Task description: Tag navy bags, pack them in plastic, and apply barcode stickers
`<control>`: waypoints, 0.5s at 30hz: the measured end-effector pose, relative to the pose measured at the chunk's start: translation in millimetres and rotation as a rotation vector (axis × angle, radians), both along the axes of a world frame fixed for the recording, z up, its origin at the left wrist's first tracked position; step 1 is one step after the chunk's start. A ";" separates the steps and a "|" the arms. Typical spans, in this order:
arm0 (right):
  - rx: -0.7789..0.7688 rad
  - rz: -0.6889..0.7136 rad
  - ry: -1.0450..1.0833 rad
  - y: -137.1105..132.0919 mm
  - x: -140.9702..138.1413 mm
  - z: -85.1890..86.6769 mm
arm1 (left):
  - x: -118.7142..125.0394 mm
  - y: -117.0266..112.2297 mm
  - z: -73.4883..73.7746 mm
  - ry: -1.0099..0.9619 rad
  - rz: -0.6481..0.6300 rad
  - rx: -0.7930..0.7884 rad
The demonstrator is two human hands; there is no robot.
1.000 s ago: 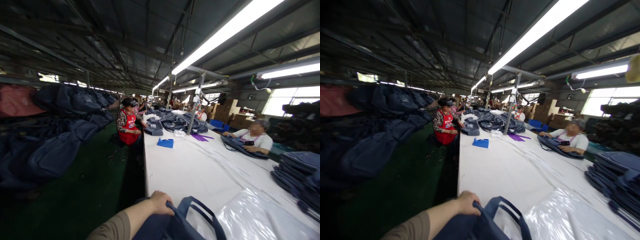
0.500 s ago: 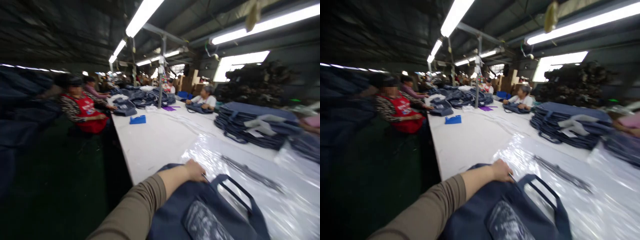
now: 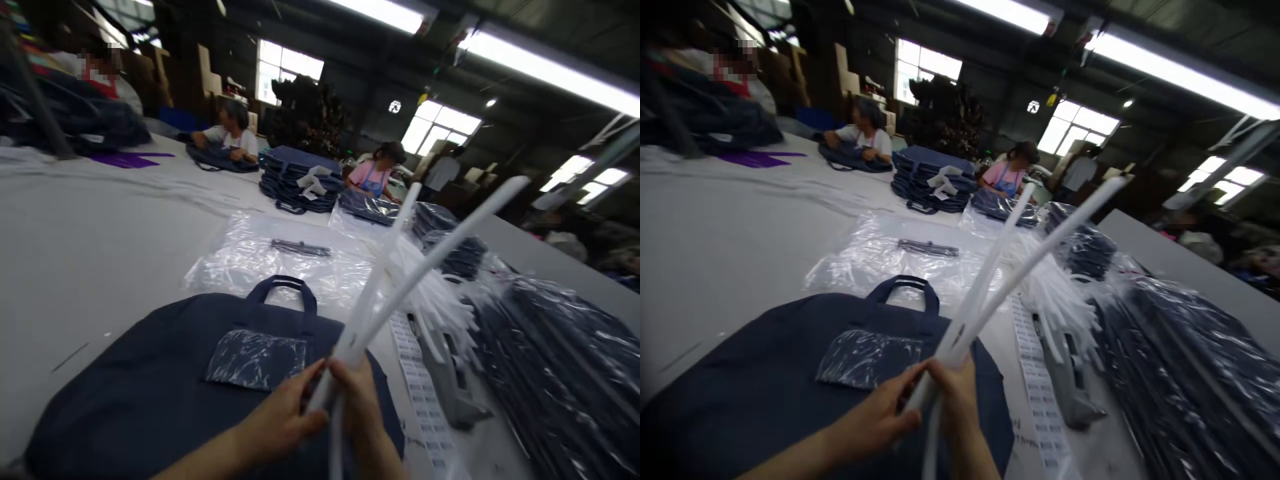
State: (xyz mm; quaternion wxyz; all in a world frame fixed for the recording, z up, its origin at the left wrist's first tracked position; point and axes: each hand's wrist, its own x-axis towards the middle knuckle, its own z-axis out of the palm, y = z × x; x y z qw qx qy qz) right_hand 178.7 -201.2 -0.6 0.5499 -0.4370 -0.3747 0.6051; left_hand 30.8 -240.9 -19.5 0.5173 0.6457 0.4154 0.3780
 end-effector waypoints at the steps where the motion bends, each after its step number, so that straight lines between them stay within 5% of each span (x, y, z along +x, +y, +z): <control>1: 0.024 0.011 0.032 7.2 -13.6 -3.1 | 3.3 0.8 -5.5 -0.027 0.030 -0.006; 5: 0.097 0.016 0.066 29.0 -35.6 -13.1 | -8.2 12.6 -12.7 0.069 0.148 -0.049; 9: 0.091 -0.137 0.149 46.8 -23.5 -6.8 | -22.9 16.7 -18.9 0.188 0.032 -0.058; 15: -0.015 -0.159 0.287 55.3 -20.3 -3.0 | -3.7 20.1 -42.6 -0.080 -0.082 -0.194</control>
